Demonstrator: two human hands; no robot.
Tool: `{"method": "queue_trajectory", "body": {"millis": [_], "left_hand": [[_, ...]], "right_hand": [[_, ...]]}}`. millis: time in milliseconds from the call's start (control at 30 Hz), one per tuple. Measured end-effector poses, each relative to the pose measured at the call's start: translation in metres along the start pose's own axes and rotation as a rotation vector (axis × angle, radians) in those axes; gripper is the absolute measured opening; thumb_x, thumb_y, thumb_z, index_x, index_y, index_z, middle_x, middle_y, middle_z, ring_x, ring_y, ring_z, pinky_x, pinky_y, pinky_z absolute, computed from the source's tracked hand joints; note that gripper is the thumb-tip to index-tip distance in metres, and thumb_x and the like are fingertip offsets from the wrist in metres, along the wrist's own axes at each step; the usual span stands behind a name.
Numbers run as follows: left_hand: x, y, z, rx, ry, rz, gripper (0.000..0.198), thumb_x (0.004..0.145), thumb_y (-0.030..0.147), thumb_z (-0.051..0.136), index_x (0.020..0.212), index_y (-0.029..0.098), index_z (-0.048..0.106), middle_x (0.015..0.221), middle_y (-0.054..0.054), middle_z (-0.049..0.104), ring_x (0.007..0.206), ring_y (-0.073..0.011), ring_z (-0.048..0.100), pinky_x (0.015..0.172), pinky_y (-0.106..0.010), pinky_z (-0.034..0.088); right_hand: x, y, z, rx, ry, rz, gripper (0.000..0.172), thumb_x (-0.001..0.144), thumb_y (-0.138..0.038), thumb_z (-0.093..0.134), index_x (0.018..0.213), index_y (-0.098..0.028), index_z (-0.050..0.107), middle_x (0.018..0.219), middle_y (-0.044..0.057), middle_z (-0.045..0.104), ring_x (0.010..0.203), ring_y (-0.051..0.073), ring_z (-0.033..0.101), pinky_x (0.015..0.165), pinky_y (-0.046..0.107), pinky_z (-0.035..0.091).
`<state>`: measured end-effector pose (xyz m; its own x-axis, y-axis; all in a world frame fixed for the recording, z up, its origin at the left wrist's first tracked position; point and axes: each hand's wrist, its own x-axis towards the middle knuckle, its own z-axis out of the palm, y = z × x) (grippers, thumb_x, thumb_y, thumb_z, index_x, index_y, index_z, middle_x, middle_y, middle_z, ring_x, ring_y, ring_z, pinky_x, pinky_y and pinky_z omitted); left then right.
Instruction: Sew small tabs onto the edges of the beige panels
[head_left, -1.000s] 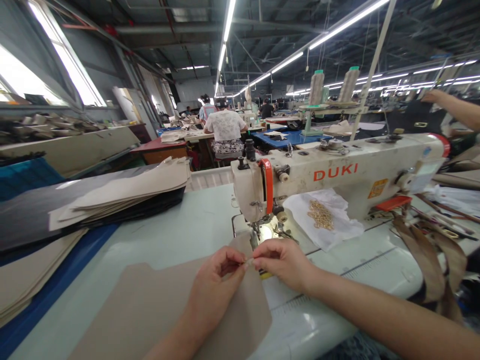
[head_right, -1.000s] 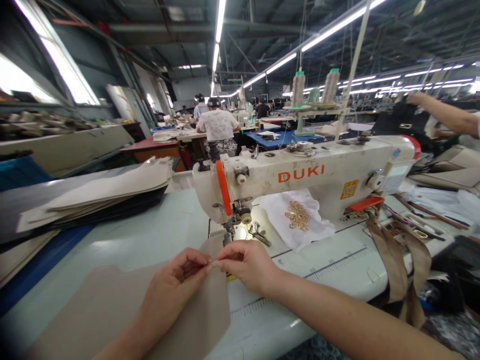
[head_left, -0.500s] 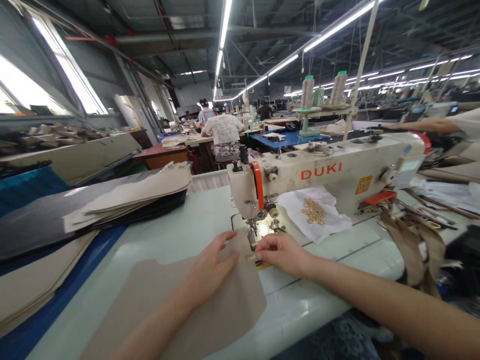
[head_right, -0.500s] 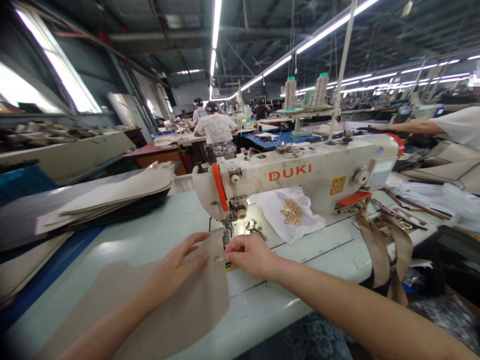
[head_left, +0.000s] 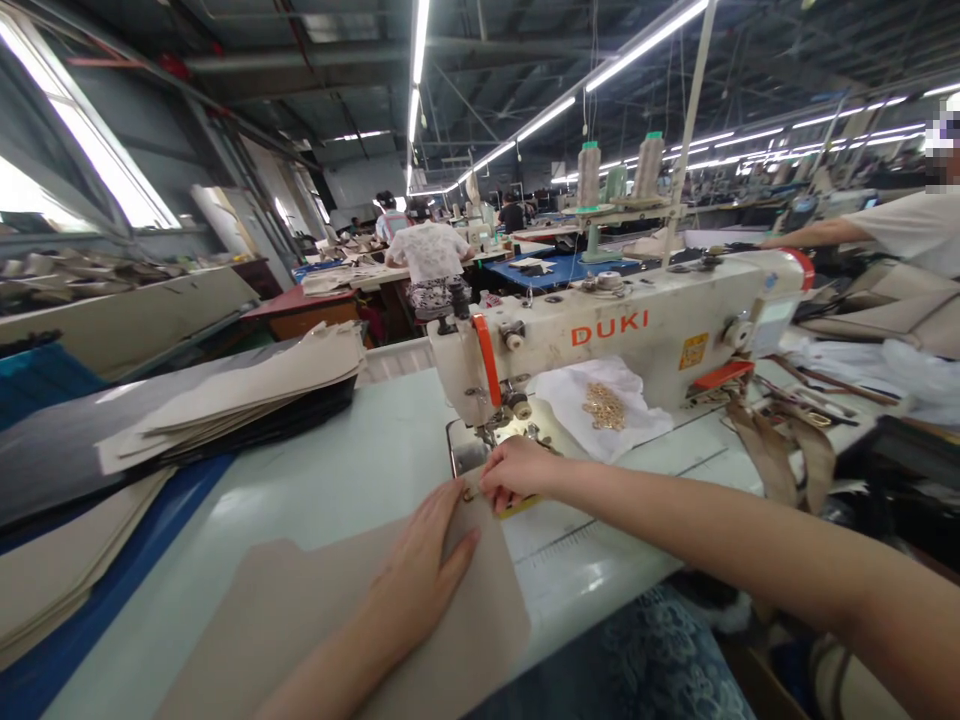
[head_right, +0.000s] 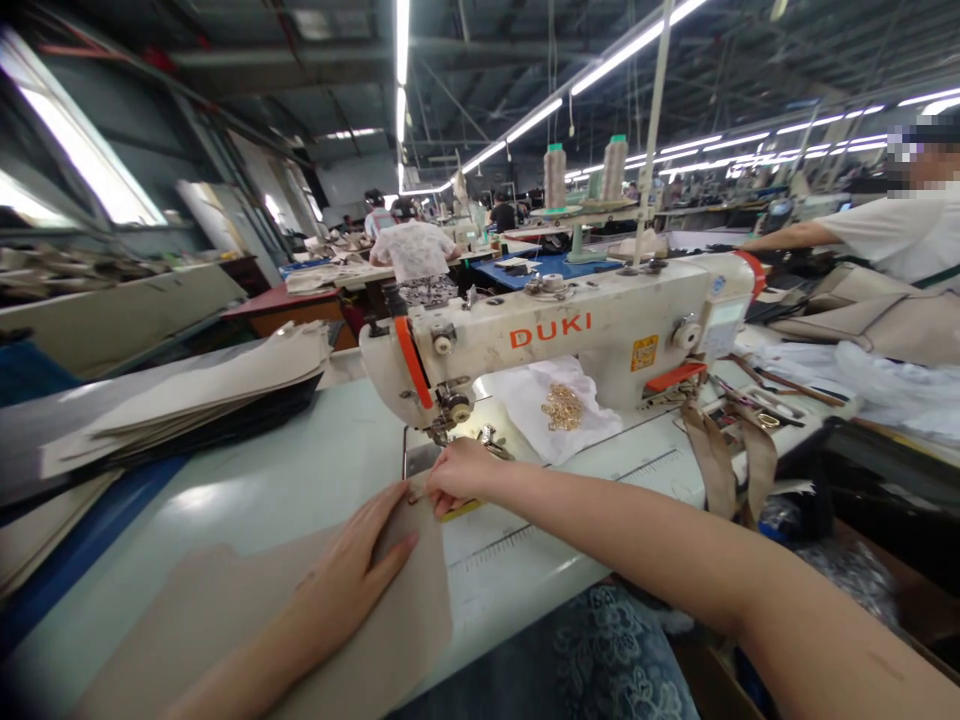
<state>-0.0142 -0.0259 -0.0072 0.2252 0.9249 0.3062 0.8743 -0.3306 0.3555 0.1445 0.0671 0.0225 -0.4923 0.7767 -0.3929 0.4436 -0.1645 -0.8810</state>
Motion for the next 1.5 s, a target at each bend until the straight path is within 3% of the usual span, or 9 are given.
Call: {"method": "queue_trajectory", "body": {"millis": [133, 233, 400, 567, 700, 833, 900, 1033, 1500], "left_hand": [[0.017, 0.003, -0.003, 0.006, 0.080, 0.100, 0.023, 0.084, 0.029, 0.046, 0.099, 0.020, 0.060, 0.106, -0.008, 0.065, 0.100, -0.0233, 0.060, 0.089, -0.039, 0.049], [0.031, 0.005, -0.001, 0.049, 0.116, 0.189, 0.017, 0.082, 0.021, 0.045, 0.079, 0.021, 0.061, 0.082, -0.005, 0.066, 0.080, -0.0203, 0.061, 0.076, -0.034, 0.052], [0.039, 0.008, 0.006, 0.157, 0.164, 0.286, 0.019, 0.080, 0.013, 0.042, 0.069, 0.020, 0.056, 0.072, -0.005, 0.063, 0.075, -0.0200, 0.059, 0.070, -0.032, 0.051], [0.039, 0.010, 0.006, 0.159, 0.150, 0.278, 0.019, 0.078, 0.011, 0.042, 0.067, 0.020, 0.054, 0.071, -0.004, 0.063, 0.072, -0.0194, 0.059, 0.069, -0.030, 0.050], [0.041, 0.011, 0.004, 0.131, 0.121, 0.239, 0.018, 0.078, 0.012, 0.042, 0.066, 0.020, 0.054, 0.071, -0.004, 0.064, 0.072, -0.0197, 0.060, 0.067, -0.031, 0.049], [0.042, 0.011, 0.003, 0.119, 0.101, 0.212, 0.017, 0.076, 0.012, 0.044, 0.065, 0.021, 0.053, 0.071, -0.004, 0.065, 0.072, -0.0198, 0.060, 0.068, -0.031, 0.048], [0.041, 0.011, 0.003, 0.106, 0.097, 0.214, 0.017, 0.077, 0.012, 0.044, 0.065, 0.021, 0.054, 0.072, -0.004, 0.065, 0.072, -0.0199, 0.060, 0.068, -0.031, 0.048], [0.040, 0.011, 0.004, 0.081, 0.123, 0.219, 0.017, 0.078, 0.013, 0.044, 0.068, 0.021, 0.056, 0.073, -0.004, 0.066, 0.073, -0.0195, 0.060, 0.070, -0.032, 0.049], [0.041, 0.008, 0.005, 0.083, 0.116, 0.226, 0.017, 0.081, 0.017, 0.044, 0.070, 0.021, 0.057, 0.074, -0.003, 0.066, 0.073, -0.0186, 0.060, 0.070, -0.031, 0.049]], "right_hand": [[0.002, -0.004, 0.000, -0.116, 0.021, 0.012, 0.021, 0.068, -0.007, 0.055, 0.049, -0.015, 0.052, 0.040, -0.004, 0.054, 0.038, 0.010, 0.055, 0.035, 0.015, 0.039], [-0.002, -0.009, 0.000, -0.193, 0.042, 0.024, 0.022, 0.067, -0.007, 0.054, 0.047, -0.016, 0.052, 0.037, -0.004, 0.053, 0.041, 0.012, 0.059, 0.038, 0.016, 0.042], [-0.004, -0.015, -0.002, -0.283, 0.037, 0.045, 0.022, 0.069, -0.009, 0.052, 0.049, -0.016, 0.052, 0.040, -0.002, 0.057, 0.045, 0.013, 0.062, 0.040, 0.016, 0.043], [0.004, -0.011, -0.002, -0.348, 0.005, 0.002, 0.021, 0.071, -0.015, 0.054, 0.050, -0.016, 0.054, 0.049, 0.001, 0.063, 0.043, 0.013, 0.061, 0.042, 0.019, 0.046], [-0.001, -0.003, -0.006, -0.450, 0.080, -0.130, 0.016, 0.073, -0.016, 0.054, 0.058, -0.015, 0.061, 0.053, 0.001, 0.064, 0.051, 0.015, 0.063, 0.051, 0.022, 0.048], [-0.020, 0.014, -0.014, -0.579, 0.251, -0.334, 0.013, 0.079, -0.018, 0.054, 0.080, -0.017, 0.067, 0.083, 0.005, 0.069, 0.084, 0.021, 0.063, 0.074, 0.029, 0.044], [-0.029, 0.024, -0.017, -0.705, 0.269, -0.501, 0.013, 0.082, -0.019, 0.054, 0.084, -0.018, 0.067, 0.092, 0.006, 0.067, 0.091, 0.021, 0.058, 0.080, 0.030, 0.041], [-0.035, 0.039, -0.020, -1.075, 0.274, -0.876, 0.015, 0.088, -0.020, 0.052, 0.086, -0.017, 0.066, 0.084, 0.006, 0.063, 0.084, 0.019, 0.054, 0.076, 0.029, 0.040], [-0.031, 0.038, -0.022, -1.289, 0.247, -0.994, 0.013, 0.090, -0.024, 0.052, 0.093, -0.016, 0.062, 0.086, 0.005, 0.059, 0.086, 0.019, 0.051, 0.076, 0.030, 0.040]]}}
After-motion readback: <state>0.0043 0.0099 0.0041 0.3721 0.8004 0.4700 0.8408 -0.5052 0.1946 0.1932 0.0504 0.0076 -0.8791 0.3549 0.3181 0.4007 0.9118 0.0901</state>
